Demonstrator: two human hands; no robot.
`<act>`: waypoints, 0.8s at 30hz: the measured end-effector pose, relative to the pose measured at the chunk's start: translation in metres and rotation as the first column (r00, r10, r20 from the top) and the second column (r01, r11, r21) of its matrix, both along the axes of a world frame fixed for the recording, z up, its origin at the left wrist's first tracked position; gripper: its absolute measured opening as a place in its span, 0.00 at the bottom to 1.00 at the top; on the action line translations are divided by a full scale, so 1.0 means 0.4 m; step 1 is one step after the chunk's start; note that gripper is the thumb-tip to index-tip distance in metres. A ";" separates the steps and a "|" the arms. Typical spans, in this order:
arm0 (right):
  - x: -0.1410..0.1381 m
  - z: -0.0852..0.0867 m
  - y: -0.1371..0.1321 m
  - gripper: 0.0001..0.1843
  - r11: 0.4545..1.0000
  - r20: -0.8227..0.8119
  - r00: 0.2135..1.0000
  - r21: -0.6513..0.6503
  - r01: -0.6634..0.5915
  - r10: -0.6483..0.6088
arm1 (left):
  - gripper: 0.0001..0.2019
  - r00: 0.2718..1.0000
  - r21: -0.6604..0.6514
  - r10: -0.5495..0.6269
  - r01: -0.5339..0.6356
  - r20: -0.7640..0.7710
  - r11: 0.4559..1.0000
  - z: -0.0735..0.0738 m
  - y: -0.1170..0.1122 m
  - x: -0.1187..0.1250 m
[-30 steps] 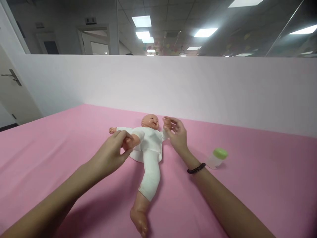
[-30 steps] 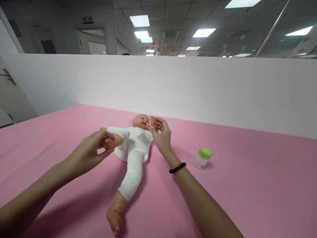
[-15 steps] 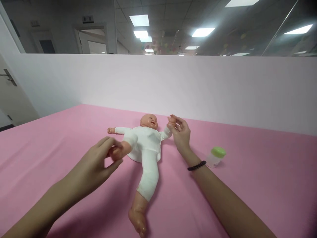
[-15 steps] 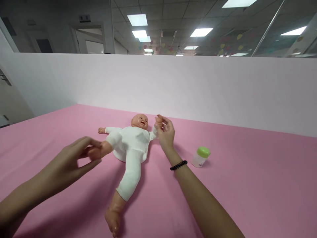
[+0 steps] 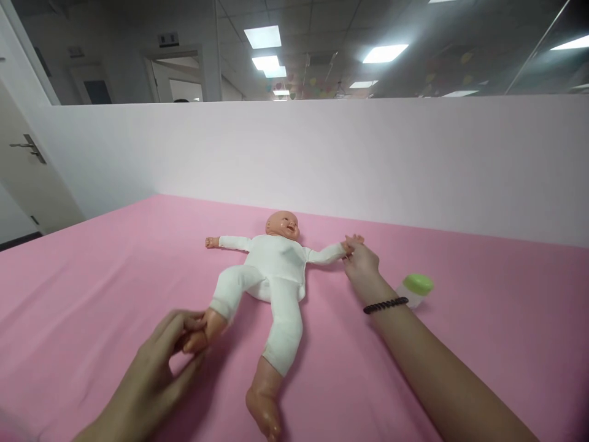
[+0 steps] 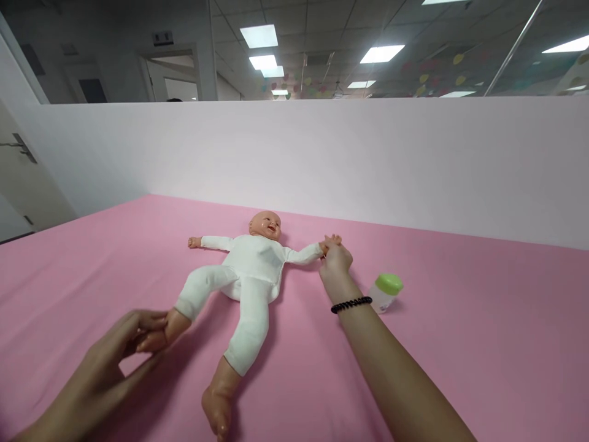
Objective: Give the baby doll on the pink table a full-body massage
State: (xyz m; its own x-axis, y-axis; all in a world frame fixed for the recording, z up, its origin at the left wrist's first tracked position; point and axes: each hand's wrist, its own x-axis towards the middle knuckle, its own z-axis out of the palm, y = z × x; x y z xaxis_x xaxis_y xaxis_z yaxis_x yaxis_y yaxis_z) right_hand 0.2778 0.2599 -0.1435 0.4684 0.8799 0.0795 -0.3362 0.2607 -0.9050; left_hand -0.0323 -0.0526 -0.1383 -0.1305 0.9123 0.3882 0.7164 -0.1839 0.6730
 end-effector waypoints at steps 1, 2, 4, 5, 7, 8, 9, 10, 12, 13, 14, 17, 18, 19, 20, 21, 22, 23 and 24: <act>-0.015 0.022 -0.010 0.15 1.000 0.003 1.000 0.025 0.005 -0.005 | 0.11 1.000 0.060 0.000 0.001 -0.013 0.998 0.026 0.029 -0.005; -0.033 0.044 -0.024 0.18 0.997 0.022 1.000 0.079 -0.003 0.002 | 0.12 1.000 0.095 -0.014 0.016 -0.023 0.995 0.055 0.063 -0.007; -0.069 0.082 -0.060 0.22 0.955 0.156 0.987 0.283 -0.082 0.039 | 0.12 0.995 0.117 -0.090 0.093 -0.031 0.989 0.111 0.144 0.000; -0.087 0.095 -0.080 0.21 0.914 0.272 0.959 0.364 -0.181 0.081 | 0.11 0.988 0.101 -0.147 0.150 -0.037 0.984 0.134 0.188 0.008; -0.117 0.104 -0.117 0.18 0.827 0.522 0.837 0.389 -0.405 0.164 | 0.09 0.974 0.062 -0.212 0.217 -0.086 0.974 0.161 0.271 0.029; -0.129 0.100 -0.131 0.16 0.794 0.625 0.760 0.365 -0.486 0.178 | 0.08 0.967 0.050 -0.223 0.230 -0.125 0.972 0.165 0.308 0.040; -0.138 0.091 -0.142 0.15 0.772 0.712 0.681 0.331 -0.543 0.174 | 0.07 0.959 0.039 -0.229 0.238 -0.165 0.970 0.164 0.339 0.051; -0.146 0.080 -0.148 0.15 0.758 0.784 0.602 0.298 -0.580 0.152 | 0.07 0.954 0.033 -0.233 0.243 -0.189 0.969 0.159 0.364 0.060; -0.156 0.056 -0.152 0.15 0.752 0.877 0.471 0.246 -0.612 0.096 | 0.07 0.945 0.027 -0.246 0.257 -0.214 0.966 0.145 0.393 0.074; -0.158 0.046 -0.150 0.16 0.754 0.902 0.425 0.230 -0.615 0.072 | 0.06 0.943 0.026 -0.252 0.263 -0.219 0.964 0.139 0.398 0.077; -0.159 0.040 -0.148 0.16 0.755 0.913 0.404 0.225 -0.616 0.058 | 0.06 0.941 0.027 -0.255 0.267 -0.224 0.963 0.135 0.397 0.078; -0.152 0.047 -0.138 0.17 0.767 0.847 0.526 0.285 -0.575 0.079 | 0.05 0.939 0.048 -0.244 0.263 -0.242 0.964 0.133 0.368 0.073; -0.147 0.055 -0.134 0.16 0.783 0.794 0.599 0.305 -0.543 0.106 | 0.04 0.939 0.056 -0.241 0.263 -0.247 0.963 0.133 0.349 0.071; -0.139 0.065 -0.128 0.17 0.803 0.724 0.677 0.323 -0.500 0.131 | 0.04 0.937 0.064 -0.240 0.264 -0.254 0.962 0.133 0.327 0.069; -0.130 0.075 -0.120 0.18 0.828 0.642 0.753 0.337 -0.448 0.146 | 0.04 0.936 0.071 -0.235 0.262 -0.261 0.963 0.131 0.300 0.068; -0.118 0.084 -0.110 0.19 0.851 0.556 0.818 0.350 -0.391 0.148 | 0.04 0.936 0.074 -0.226 0.254 -0.269 0.964 0.128 0.269 0.067; -0.105 0.090 -0.098 0.20 0.874 0.469 0.873 0.357 -0.329 0.137 | 0.04 0.940 0.078 -0.205 0.234 -0.271 0.969 0.122 0.234 0.065; -0.090 0.093 -0.083 0.21 0.903 0.367 0.922 0.345 -0.255 0.120 | 0.04 0.950 0.077 -0.175 0.201 -0.259 0.977 0.113 0.197 0.063; -0.074 0.091 -0.066 0.22 0.936 0.262 0.960 0.305 -0.176 0.095 | 0.05 0.960 0.062 -0.143 0.162 -0.241 0.985 0.102 0.158 0.060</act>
